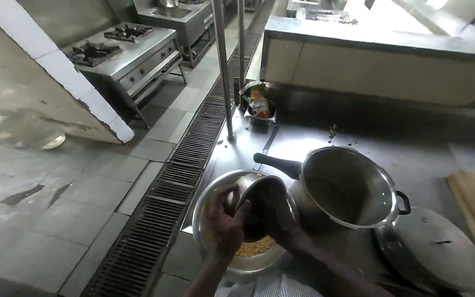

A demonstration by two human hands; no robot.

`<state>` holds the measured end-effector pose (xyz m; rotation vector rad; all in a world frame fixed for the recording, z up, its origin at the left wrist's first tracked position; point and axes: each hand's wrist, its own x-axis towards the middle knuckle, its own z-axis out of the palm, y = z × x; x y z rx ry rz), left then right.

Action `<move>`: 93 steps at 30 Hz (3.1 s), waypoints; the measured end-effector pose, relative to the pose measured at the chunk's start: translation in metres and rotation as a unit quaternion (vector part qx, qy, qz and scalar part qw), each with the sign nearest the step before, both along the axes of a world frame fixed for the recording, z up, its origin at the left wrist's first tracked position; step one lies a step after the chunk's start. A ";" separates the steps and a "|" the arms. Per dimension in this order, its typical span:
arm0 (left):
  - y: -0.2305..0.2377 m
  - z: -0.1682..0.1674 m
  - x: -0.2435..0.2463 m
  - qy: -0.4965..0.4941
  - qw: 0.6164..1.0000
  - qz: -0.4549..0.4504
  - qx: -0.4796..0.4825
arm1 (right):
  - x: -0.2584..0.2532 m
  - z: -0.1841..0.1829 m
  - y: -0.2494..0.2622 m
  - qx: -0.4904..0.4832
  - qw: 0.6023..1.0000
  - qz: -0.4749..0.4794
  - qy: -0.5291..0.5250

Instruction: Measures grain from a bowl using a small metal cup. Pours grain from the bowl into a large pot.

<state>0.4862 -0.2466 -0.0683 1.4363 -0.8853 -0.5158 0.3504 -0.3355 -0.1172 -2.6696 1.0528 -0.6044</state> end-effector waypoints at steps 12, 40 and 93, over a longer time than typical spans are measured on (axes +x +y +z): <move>0.004 -0.015 0.003 -0.092 0.990 0.014 -0.102 | 0.003 0.041 0.024 0.085 0.996 -0.001 -0.041; 0.007 -0.034 -0.005 -0.329 0.932 -0.152 0.023 | -0.007 0.058 0.037 0.549 0.748 -0.134 -0.348; 0.028 -0.035 -0.003 -0.250 0.966 0.057 0.032 | -0.015 0.051 0.025 0.545 0.655 -0.201 -0.483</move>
